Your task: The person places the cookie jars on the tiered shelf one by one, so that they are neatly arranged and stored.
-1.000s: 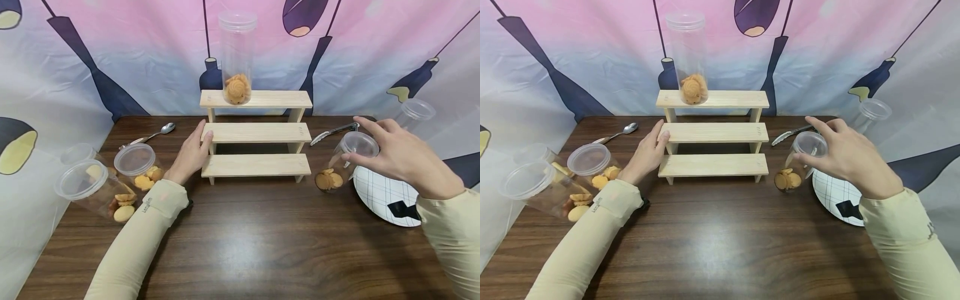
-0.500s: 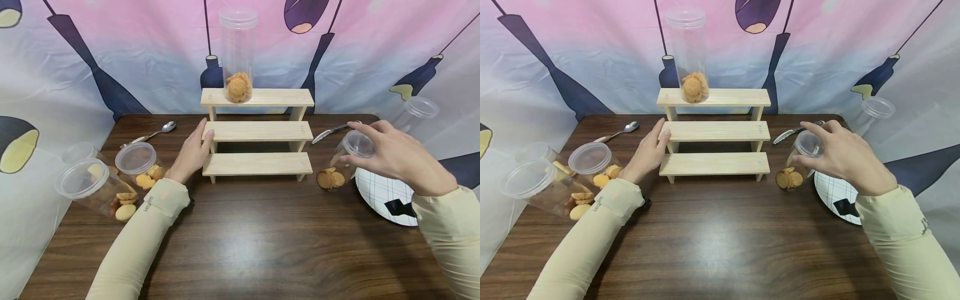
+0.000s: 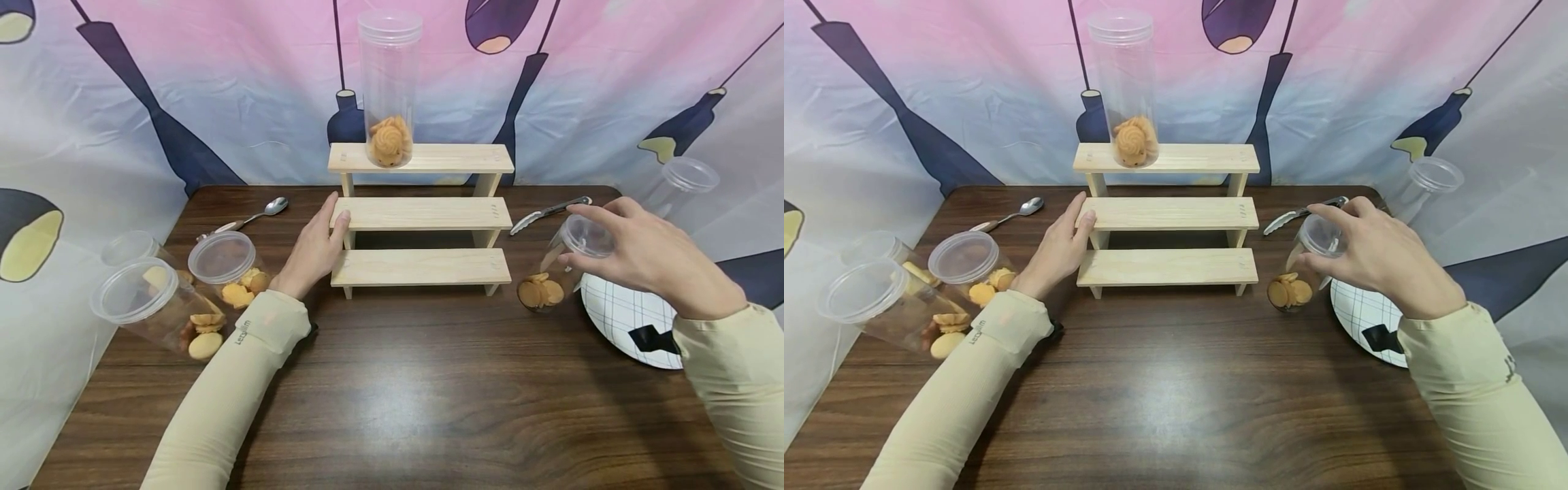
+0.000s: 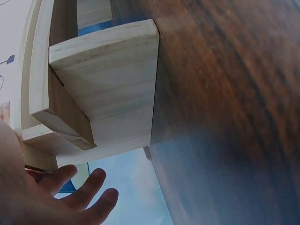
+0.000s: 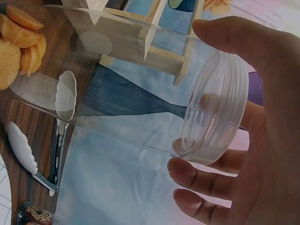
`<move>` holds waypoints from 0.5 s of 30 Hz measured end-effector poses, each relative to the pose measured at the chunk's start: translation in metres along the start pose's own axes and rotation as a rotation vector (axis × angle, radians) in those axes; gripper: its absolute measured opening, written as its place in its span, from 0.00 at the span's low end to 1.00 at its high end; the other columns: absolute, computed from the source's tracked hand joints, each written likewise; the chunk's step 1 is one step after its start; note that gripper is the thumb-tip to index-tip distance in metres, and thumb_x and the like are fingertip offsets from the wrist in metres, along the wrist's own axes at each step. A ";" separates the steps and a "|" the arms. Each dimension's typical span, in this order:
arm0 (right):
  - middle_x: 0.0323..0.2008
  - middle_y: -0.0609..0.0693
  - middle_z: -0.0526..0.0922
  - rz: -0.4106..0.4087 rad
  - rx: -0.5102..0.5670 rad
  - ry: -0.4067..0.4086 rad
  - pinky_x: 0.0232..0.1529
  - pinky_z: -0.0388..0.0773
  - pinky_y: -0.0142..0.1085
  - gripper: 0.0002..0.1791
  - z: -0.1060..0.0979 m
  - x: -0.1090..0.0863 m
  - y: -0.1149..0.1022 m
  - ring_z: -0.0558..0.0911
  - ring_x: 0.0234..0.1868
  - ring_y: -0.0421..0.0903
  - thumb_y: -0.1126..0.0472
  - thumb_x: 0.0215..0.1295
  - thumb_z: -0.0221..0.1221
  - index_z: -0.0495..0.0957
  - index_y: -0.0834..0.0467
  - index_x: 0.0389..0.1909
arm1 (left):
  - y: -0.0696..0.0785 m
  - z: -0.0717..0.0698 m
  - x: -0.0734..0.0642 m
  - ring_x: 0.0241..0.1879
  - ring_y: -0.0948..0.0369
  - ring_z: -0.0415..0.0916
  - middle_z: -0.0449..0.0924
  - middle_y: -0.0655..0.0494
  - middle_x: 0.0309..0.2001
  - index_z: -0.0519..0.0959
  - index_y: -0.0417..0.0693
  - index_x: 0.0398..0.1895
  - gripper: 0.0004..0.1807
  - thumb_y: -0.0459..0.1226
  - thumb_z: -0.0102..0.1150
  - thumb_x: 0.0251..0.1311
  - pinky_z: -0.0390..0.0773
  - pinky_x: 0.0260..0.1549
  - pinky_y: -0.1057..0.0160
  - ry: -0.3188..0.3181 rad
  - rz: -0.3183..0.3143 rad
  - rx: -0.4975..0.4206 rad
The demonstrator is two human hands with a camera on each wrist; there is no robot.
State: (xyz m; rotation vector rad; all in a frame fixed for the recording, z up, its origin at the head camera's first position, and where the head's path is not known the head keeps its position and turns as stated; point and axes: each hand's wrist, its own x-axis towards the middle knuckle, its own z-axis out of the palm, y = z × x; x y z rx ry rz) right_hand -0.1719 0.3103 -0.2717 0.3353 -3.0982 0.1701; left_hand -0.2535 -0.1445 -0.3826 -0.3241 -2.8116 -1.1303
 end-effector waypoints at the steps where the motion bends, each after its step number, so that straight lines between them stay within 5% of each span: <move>1: 0.59 0.64 0.68 0.001 0.002 0.000 0.35 0.73 0.64 0.47 0.000 0.000 0.000 0.79 0.45 0.66 0.28 0.56 0.62 0.65 0.45 0.74 | 0.000 0.000 0.000 0.77 0.50 0.50 0.49 0.49 0.79 0.44 0.55 0.82 0.41 0.64 0.27 0.73 0.54 0.73 0.47 0.001 0.000 0.000; 15: 0.59 0.64 0.67 0.012 0.013 -0.022 0.34 0.73 0.63 0.46 -0.001 0.002 -0.001 0.78 0.46 0.64 0.28 0.56 0.62 0.66 0.46 0.72 | 0.000 0.002 -0.001 0.76 0.49 0.51 0.49 0.48 0.79 0.44 0.55 0.82 0.41 0.64 0.27 0.73 0.55 0.72 0.47 0.004 -0.004 -0.004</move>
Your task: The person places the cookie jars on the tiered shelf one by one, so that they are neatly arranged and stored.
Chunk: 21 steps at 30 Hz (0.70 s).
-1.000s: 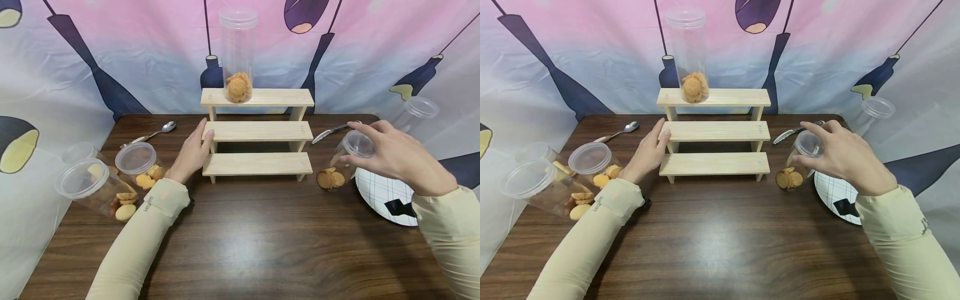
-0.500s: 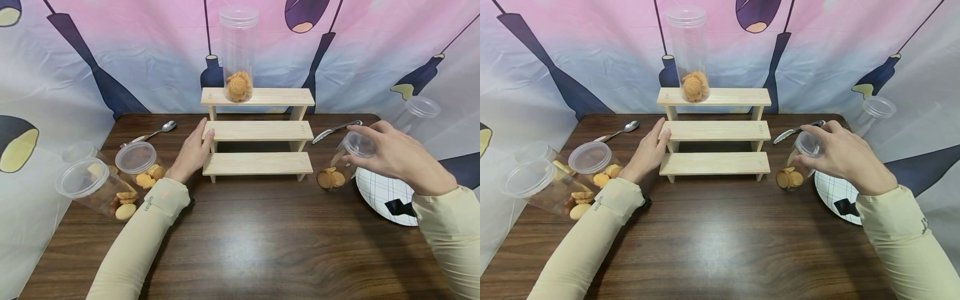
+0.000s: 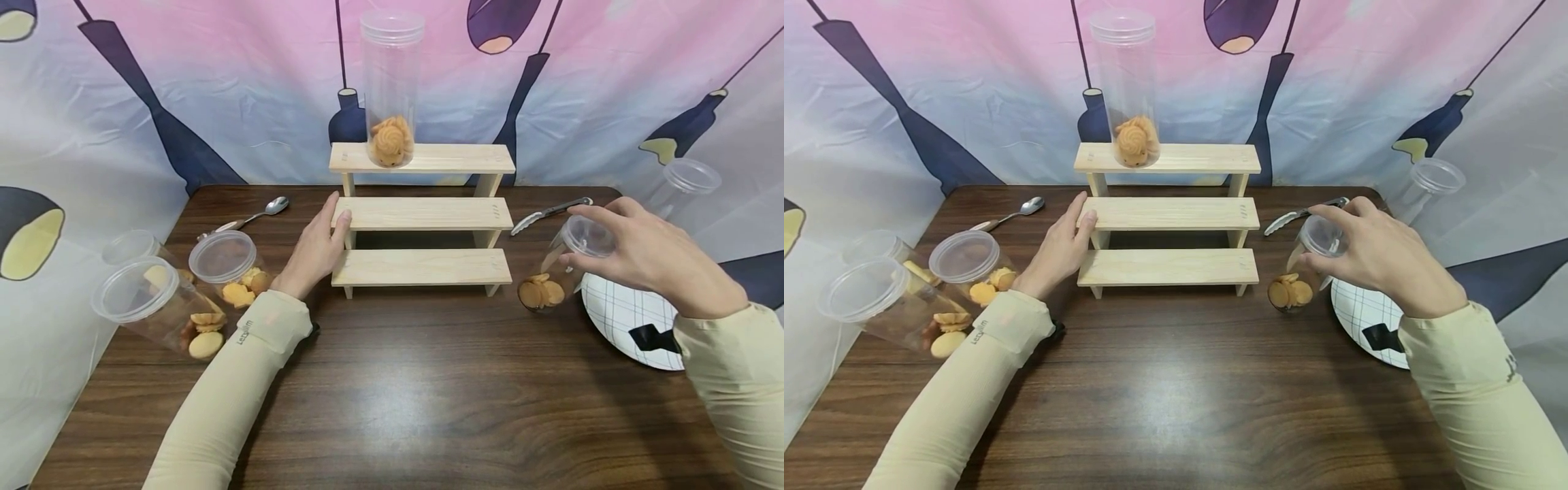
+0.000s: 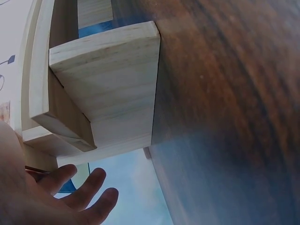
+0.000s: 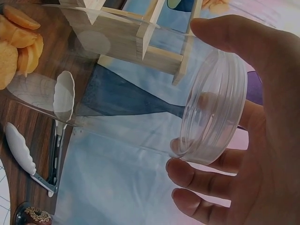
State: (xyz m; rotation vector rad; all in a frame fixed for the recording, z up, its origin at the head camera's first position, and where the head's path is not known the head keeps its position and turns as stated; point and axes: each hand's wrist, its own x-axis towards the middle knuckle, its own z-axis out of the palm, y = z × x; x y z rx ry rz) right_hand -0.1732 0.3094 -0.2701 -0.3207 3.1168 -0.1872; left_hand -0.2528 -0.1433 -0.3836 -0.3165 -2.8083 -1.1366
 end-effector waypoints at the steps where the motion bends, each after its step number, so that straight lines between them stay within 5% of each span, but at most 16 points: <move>1: 0.60 0.63 0.68 0.000 0.001 0.001 0.34 0.74 0.62 0.46 0.000 0.000 0.000 0.78 0.46 0.64 0.28 0.56 0.62 0.66 0.46 0.72 | 0.000 0.000 0.000 0.76 0.49 0.51 0.49 0.48 0.79 0.43 0.56 0.82 0.41 0.64 0.27 0.73 0.55 0.72 0.46 -0.001 -0.001 0.000; 21: 0.60 0.65 0.67 0.018 -0.042 -0.026 0.36 0.72 0.67 0.46 -0.010 0.004 -0.003 0.76 0.50 0.70 0.26 0.56 0.61 0.67 0.47 0.70 | 0.000 0.000 0.000 0.76 0.50 0.50 0.49 0.49 0.79 0.44 0.54 0.82 0.40 0.64 0.27 0.74 0.55 0.73 0.48 0.003 0.012 -0.002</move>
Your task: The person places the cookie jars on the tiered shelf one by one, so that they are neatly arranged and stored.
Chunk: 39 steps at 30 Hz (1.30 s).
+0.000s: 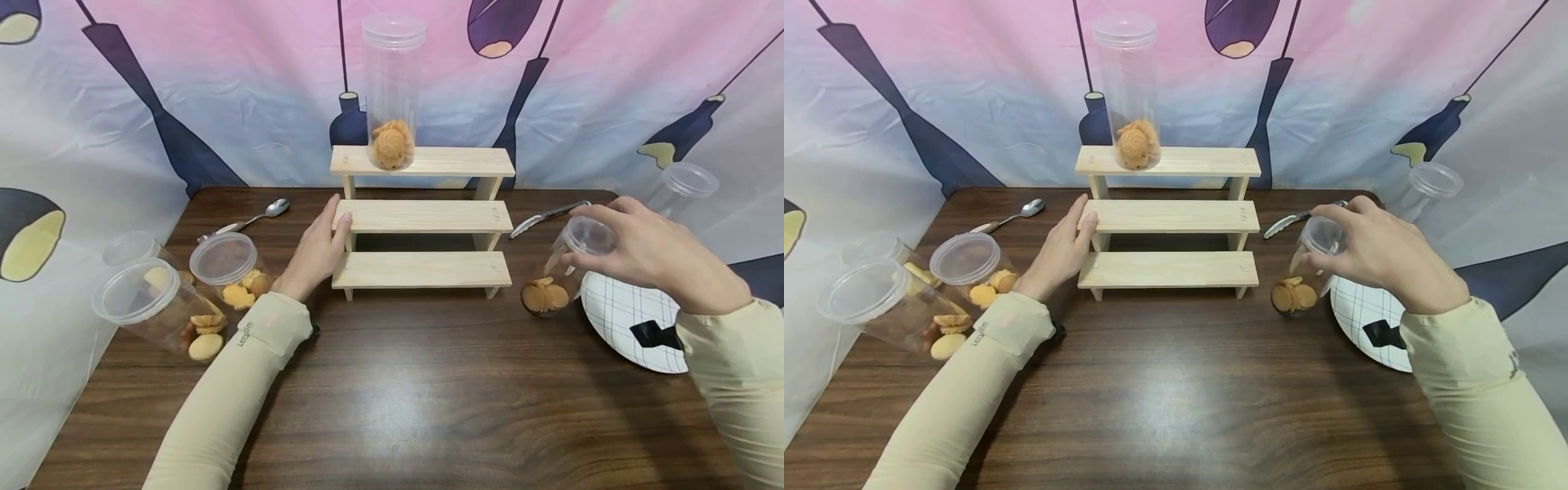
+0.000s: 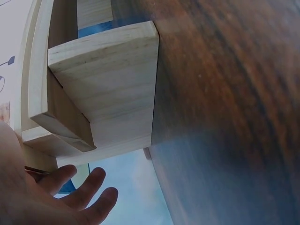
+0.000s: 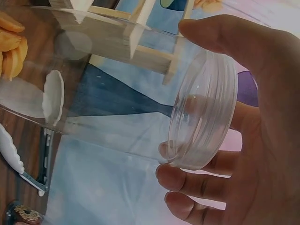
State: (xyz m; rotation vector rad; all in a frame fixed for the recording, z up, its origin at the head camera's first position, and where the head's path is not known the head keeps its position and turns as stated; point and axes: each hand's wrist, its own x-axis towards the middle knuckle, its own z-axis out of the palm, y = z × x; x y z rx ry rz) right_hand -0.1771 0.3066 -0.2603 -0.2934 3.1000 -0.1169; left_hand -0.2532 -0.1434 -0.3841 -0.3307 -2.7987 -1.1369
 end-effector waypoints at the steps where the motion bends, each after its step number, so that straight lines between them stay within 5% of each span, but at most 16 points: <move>1: 0.60 0.66 0.67 -0.001 -0.006 0.002 0.37 0.72 0.67 0.46 -0.003 0.001 0.000 0.76 0.50 0.70 0.26 0.56 0.61 0.67 0.48 0.70 | 0.000 0.000 0.000 0.76 0.50 0.50 0.49 0.49 0.79 0.43 0.54 0.82 0.41 0.64 0.27 0.74 0.54 0.73 0.47 -0.002 0.000 0.000; 11: 0.62 0.71 0.65 -0.050 -0.035 0.039 0.40 0.70 0.70 0.44 -0.036 0.011 -0.003 0.71 0.55 0.70 0.32 0.60 0.61 0.65 0.50 0.73 | 0.000 -0.001 -0.002 0.76 0.49 0.51 0.49 0.48 0.79 0.43 0.54 0.82 0.41 0.64 0.27 0.74 0.55 0.72 0.46 -0.008 -0.002 -0.010; 20: 0.67 0.76 0.56 0.011 -0.061 -0.038 0.40 0.69 0.74 0.50 -0.070 0.027 -0.008 0.68 0.56 0.75 0.28 0.63 0.55 0.52 0.46 0.79 | 0.000 -0.002 -0.002 0.76 0.49 0.50 0.49 0.49 0.79 0.43 0.56 0.82 0.41 0.65 0.27 0.73 0.55 0.72 0.46 -0.014 -0.004 -0.002; 29: 0.67 0.78 0.55 0.001 0.020 0.048 0.43 0.66 0.70 0.46 -0.111 0.050 -0.020 0.68 0.52 0.72 0.34 0.66 0.57 0.52 0.47 0.79 | 0.000 -0.002 -0.001 0.76 0.49 0.51 0.49 0.48 0.79 0.44 0.55 0.82 0.41 0.64 0.27 0.73 0.55 0.72 0.46 -0.006 -0.004 0.002; 39: 0.71 0.73 0.53 0.007 0.045 0.149 0.53 0.62 0.65 0.45 -0.139 0.086 -0.057 0.62 0.60 0.69 0.36 0.64 0.56 0.53 0.46 0.79 | 0.000 -0.001 -0.002 0.76 0.49 0.52 0.50 0.48 0.79 0.44 0.54 0.82 0.41 0.64 0.26 0.73 0.56 0.72 0.46 -0.009 0.000 -0.002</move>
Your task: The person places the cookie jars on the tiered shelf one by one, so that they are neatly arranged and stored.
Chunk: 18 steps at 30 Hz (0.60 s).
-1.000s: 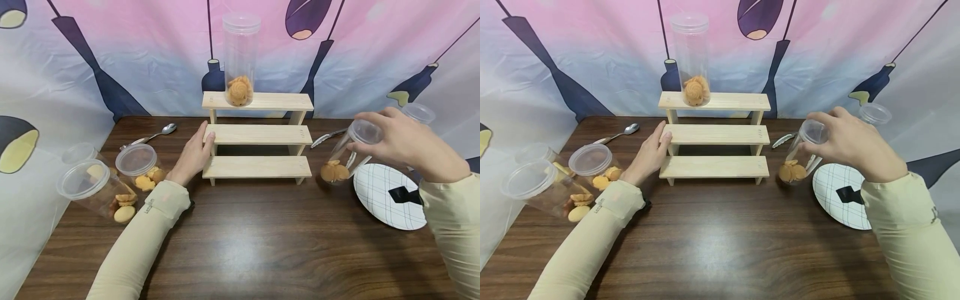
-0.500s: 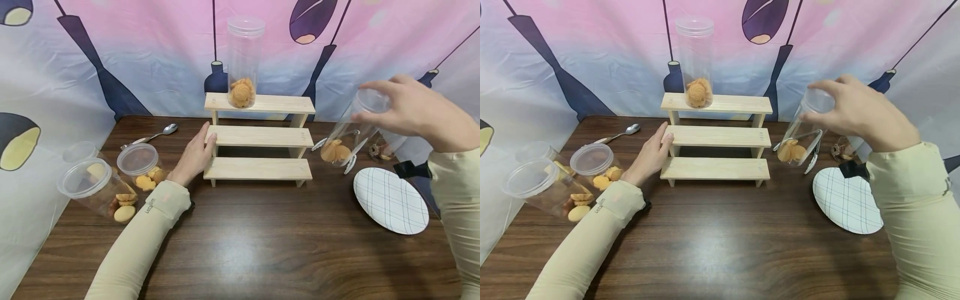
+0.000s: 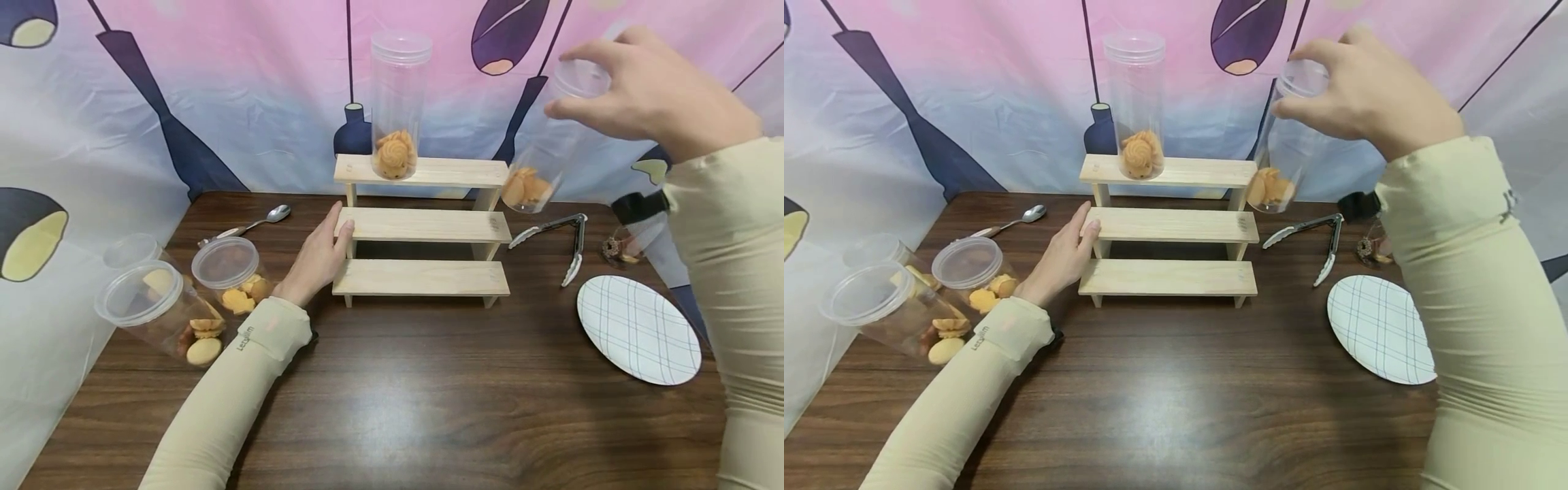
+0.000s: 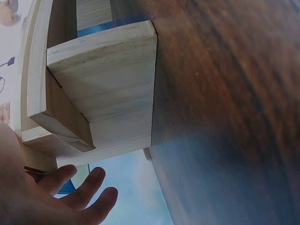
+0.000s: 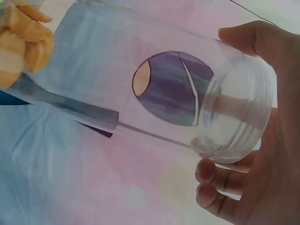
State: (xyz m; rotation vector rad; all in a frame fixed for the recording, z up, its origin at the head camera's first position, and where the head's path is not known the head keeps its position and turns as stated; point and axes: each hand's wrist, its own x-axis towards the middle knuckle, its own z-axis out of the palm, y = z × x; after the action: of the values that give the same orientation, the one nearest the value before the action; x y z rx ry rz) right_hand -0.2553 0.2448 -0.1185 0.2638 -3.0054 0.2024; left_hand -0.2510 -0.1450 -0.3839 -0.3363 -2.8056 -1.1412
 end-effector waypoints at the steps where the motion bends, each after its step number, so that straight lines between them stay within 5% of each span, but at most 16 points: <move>1: 0.71 0.72 0.53 -0.008 -0.002 0.005 0.53 0.62 0.64 0.45 0.000 0.004 -0.003 0.62 0.60 0.69 0.36 0.64 0.55 0.53 0.46 0.79 | 0.000 0.000 0.000 0.76 0.48 0.52 0.50 0.48 0.79 0.44 0.54 0.82 0.41 0.64 0.27 0.73 0.56 0.72 0.46 0.001 0.000 0.000; 10: 0.70 0.69 0.55 -0.047 0.034 0.048 0.51 0.63 0.60 0.45 -0.003 0.026 -0.019 0.65 0.56 0.67 0.35 0.62 0.56 0.56 0.45 0.78 | 0.002 0.004 0.002 0.76 0.49 0.53 0.50 0.49 0.79 0.44 0.55 0.82 0.41 0.64 0.26 0.73 0.57 0.72 0.47 -0.007 0.003 -0.010; 18: 0.76 0.63 0.52 -0.044 0.028 0.008 0.64 0.59 0.66 0.47 -0.008 0.044 -0.033 0.61 0.67 0.66 0.33 0.64 0.54 0.52 0.46 0.79 | 0.001 0.004 0.003 0.76 0.51 0.51 0.49 0.51 0.79 0.44 0.56 0.82 0.41 0.65 0.27 0.73 0.55 0.72 0.48 -0.008 0.006 -0.003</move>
State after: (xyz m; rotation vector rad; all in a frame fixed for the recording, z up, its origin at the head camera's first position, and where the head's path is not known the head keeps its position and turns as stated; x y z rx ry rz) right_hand -0.2919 0.2063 -0.1011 0.3307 -2.9869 0.2410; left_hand -0.2535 -0.1407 -0.3853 -0.3507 -2.8084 -1.1456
